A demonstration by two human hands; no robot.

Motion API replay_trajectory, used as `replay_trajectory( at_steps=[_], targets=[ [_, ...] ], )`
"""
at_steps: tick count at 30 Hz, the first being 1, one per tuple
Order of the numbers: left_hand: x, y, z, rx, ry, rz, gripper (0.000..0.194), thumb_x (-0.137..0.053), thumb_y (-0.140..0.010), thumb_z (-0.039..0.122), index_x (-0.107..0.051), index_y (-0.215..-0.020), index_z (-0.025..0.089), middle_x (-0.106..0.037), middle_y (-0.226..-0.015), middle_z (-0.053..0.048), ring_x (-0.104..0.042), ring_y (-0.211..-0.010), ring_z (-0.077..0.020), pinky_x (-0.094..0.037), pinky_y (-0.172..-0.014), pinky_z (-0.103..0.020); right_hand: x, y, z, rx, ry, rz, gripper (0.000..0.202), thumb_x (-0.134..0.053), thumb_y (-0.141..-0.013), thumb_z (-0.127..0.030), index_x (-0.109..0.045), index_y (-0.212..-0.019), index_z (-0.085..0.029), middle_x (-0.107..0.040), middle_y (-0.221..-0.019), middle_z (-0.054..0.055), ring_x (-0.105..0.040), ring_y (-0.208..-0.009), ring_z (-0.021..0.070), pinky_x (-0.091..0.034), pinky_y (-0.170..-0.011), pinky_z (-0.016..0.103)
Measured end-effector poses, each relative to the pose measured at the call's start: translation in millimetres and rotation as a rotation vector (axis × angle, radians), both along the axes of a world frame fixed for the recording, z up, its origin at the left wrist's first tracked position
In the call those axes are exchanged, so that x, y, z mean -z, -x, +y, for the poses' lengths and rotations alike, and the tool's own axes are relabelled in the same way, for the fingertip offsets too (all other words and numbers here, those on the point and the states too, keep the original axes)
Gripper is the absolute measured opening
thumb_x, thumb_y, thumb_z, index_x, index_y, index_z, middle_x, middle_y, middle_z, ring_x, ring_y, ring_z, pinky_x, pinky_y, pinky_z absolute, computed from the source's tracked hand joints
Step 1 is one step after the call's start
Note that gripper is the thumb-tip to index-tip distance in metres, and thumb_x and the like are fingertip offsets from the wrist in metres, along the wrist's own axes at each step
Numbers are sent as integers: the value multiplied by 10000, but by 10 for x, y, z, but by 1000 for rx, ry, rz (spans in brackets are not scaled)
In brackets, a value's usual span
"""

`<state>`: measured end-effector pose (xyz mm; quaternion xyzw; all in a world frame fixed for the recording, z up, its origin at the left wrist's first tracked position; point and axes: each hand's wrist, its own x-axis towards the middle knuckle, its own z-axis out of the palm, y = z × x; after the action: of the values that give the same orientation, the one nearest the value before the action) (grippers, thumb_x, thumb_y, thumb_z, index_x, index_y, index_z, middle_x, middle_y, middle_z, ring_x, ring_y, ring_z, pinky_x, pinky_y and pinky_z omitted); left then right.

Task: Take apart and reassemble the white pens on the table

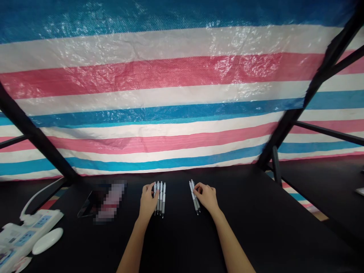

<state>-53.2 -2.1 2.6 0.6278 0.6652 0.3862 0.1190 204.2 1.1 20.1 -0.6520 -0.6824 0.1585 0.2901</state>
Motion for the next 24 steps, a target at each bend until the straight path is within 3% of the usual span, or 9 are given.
replay_trajectory(
  at_steps=[10,19,24],
  targets=[
    [-11,-19,-12,8,-49,-23,326,-439,-794,354,-578,-1024,169,-504,-1008,-95,-607,-788,-195,-505,-693,-343,11,29,-15,-15,-38,-69,106,-486,-776,-208,-588,-800,-221,-571,-591,-39,-555,-666,147,-263,-734,287],
    [-37,-32,-22,23,-46,-19,309,-444,-796,342,-579,-1019,176,-507,-1018,-88,-612,-787,-186,-507,-682,-332,3,3,-24,198,-48,-218,109,-500,-765,-239,-601,-751,-201,-637,-663,22,-575,-718,196,-256,-714,320],
    [-34,-40,-17,39,-33,-34,314,-439,-803,360,-578,-1018,179,-516,-1011,-87,-616,-789,-187,-508,-665,-327,19,-16,-21,224,-53,-196,146,-534,-754,-329,-603,-721,-204,-656,-727,35,-576,-722,203,-261,-709,333]
  ],
)
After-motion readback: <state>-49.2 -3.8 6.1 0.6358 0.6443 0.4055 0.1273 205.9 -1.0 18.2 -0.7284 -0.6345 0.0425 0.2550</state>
